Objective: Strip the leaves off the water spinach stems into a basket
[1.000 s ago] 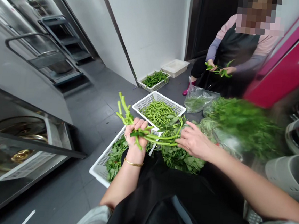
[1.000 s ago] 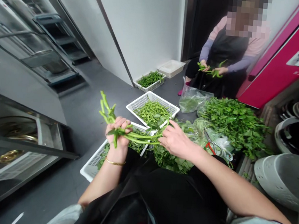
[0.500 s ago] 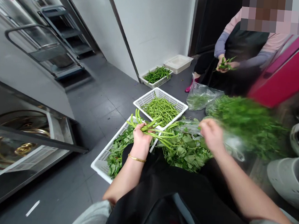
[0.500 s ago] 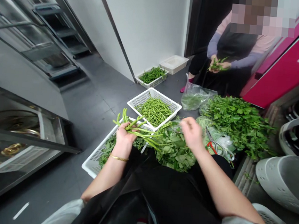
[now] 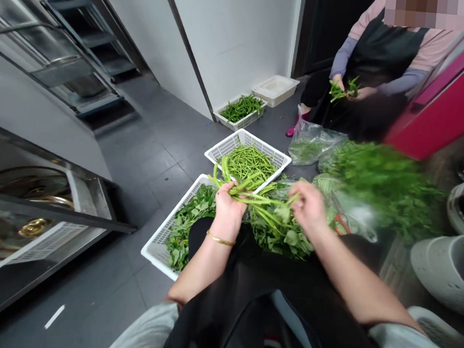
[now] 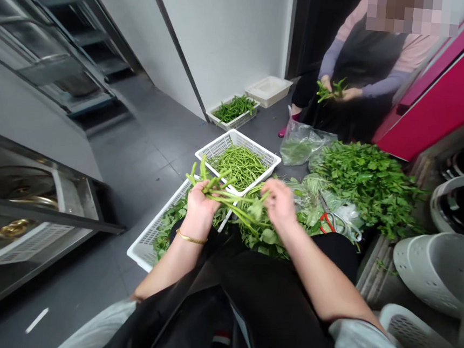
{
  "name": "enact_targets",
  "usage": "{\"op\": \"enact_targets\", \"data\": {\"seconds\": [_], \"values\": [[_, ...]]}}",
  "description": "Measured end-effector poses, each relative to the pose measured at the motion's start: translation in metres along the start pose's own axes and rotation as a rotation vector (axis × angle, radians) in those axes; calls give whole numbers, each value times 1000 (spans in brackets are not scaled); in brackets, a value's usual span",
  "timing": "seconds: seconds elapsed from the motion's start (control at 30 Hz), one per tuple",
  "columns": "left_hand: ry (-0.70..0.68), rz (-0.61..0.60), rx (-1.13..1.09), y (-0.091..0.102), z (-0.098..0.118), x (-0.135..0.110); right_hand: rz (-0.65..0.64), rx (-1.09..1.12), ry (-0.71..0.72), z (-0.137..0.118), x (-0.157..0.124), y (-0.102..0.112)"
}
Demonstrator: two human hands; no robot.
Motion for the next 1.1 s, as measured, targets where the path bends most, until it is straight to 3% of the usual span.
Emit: {"op": "enact_targets", "data": {"seconds": [0.03, 0.1, 0.17, 0.23, 0.37, 0.47, 0.53, 0.6, 0.73, 0.8, 0.87, 0.93, 0.97, 1.0, 1.1], "values": [[27, 26, -33, 0, 5, 0, 122, 11, 31, -7, 5, 26], [58, 64, -101, 5, 18, 0, 204, -9, 96, -27, 12, 70], [39, 60, -141, 11, 32, 1, 177, -119, 117, -51, 12, 100], [11, 15, -160, 16, 42, 0, 91, -339, 163, -75, 5, 108], [-132, -209, -152, 13, 60, -17, -171, -692, 320, -112, -19, 72], [-271, -371, -128, 9, 73, -39, -356, -742, 416, -125, -28, 35], [-289, -466, -127, 7, 77, -51, -449, -751, 482, -126, -29, 12], [-279, -551, -132, 5, 79, -57, -614, -796, 488, -113, -29, -15], [-290, -674, -101, 5, 80, -57, -992, -989, 322, -57, -30, -66], [-297, -737, -80, 4, 79, -57, -1141, -1028, 279, -34, -36, -80], [-306, -789, -71, 5, 78, -59, -1205, -909, 265, -22, -43, -82], [-324, -822, -54, 6, 75, -64, -1132, -644, 215, -19, -45, -72], [-323, -830, -38, 7, 73, -67, -1024, -501, 166, -18, -42, -61], [-315, -830, -20, 8, 69, -70, -858, -371, 115, -18, -36, -46], [-309, -824, 12, 10, 64, -77, -201, -133, 33, -22, -18, 20]]}}
Point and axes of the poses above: each hand's wrist, its own x-axis towards the middle knuckle, its own y-axis out of the back of the hand, z = x × y, the point moved 6 cm from there along x, towards the middle knuckle, and after that the axes turned 11 degrees about x, right-handed, at the moved point
